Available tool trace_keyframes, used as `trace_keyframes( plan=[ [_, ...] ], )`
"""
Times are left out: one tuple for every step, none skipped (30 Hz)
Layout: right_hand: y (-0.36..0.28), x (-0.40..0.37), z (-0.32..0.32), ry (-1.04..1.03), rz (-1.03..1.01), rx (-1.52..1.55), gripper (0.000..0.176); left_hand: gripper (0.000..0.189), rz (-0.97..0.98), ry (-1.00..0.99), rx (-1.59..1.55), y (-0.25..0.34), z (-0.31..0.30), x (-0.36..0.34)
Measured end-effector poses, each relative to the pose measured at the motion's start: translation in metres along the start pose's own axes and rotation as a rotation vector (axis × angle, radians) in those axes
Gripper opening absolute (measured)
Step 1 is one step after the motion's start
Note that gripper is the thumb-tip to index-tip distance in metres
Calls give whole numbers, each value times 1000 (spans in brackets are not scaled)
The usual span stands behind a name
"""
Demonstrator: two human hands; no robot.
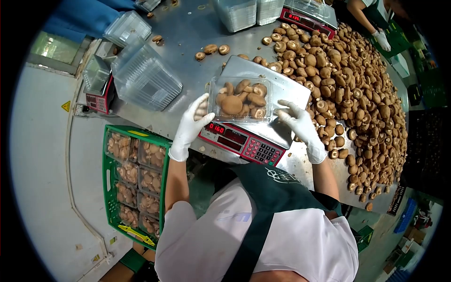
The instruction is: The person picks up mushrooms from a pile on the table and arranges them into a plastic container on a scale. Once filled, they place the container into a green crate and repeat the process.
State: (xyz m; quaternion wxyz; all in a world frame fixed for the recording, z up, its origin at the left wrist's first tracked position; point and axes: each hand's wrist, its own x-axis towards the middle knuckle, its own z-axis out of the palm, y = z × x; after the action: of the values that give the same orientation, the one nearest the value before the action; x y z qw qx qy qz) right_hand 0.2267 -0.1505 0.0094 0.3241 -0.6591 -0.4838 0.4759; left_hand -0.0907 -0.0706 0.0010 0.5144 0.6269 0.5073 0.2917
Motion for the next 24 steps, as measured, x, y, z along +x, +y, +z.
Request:
trace_keyframes(
  plan=[
    [-1,1,6,-29,95,-53,57,48,-35,-3,-57,-11,2,-3],
    [-3,1,12,-85,125,24,49,48,-31,-4,-60,-17,3,-5],
    [-4,4,16,-115,158,114,43,42,-135,-37,-213,-18,5,-5],
    [-6,5,21,-146,192,204,37,37,-241,-71,-366,-17,7,-6],
    [-11,4,24,-117,186,279,25,24,-236,-1,-425,-15,15,-9],
    [-8,5,26,-116,184,276,25,24,-233,-1,-428,-14,20,-9],
    [-2,7,30,-89,193,403,23,21,-232,32,-459,-14,24,-9],
    [3,8,32,-64,200,529,21,18,-230,66,-489,-14,26,-9],
    [3,8,32,-70,164,575,17,18,-226,69,-489,-16,29,-9],
    [2,7,32,-71,162,576,17,16,-216,75,-487,-18,31,-8],
    [-1,5,30,-47,161,527,16,13,-206,80,-485,-19,33,-8],
    [-2,4,29,-24,159,478,15,13,-204,79,-485,-19,35,-9],
    [2,5,27,-22,158,478,15,15,-217,72,-493,-19,37,-10],
    [11,5,24,-46,138,479,20,16,-230,66,-502,-18,38,-11],
    [12,4,21,-70,117,480,24,16,-229,66,-503,-17,36,-11],
    [11,1,16,-71,117,479,24,18,-210,49,-417,-14,31,-12],
    [9,-5,9,-63,110,394,29,20,-190,32,-330,-12,25,-12],
    [8,-9,4,-56,104,310,35,25,-159,91,-267,-10,16,-10],
    [13,-11,-5,-40,80,260,40,26,-148,175,-290,-6,7,-10],
    [16,-12,-12,-15,53,252,37,27,-136,259,-313,0,-2,-10],
    [18,-13,-19,10,47,259,36,27,-123,315,-299,2,-12,-8],
    [18,-15,-24,34,40,264,35,28,-109,372,-286,3,-21,-6],
    [15,-17,-27,59,48,276,32,28,-107,381,-286,2,-29,-3],
    [16,-17,-29,88,40,252,31,28,-99,386,-300,1,-36,0]
  ],
)
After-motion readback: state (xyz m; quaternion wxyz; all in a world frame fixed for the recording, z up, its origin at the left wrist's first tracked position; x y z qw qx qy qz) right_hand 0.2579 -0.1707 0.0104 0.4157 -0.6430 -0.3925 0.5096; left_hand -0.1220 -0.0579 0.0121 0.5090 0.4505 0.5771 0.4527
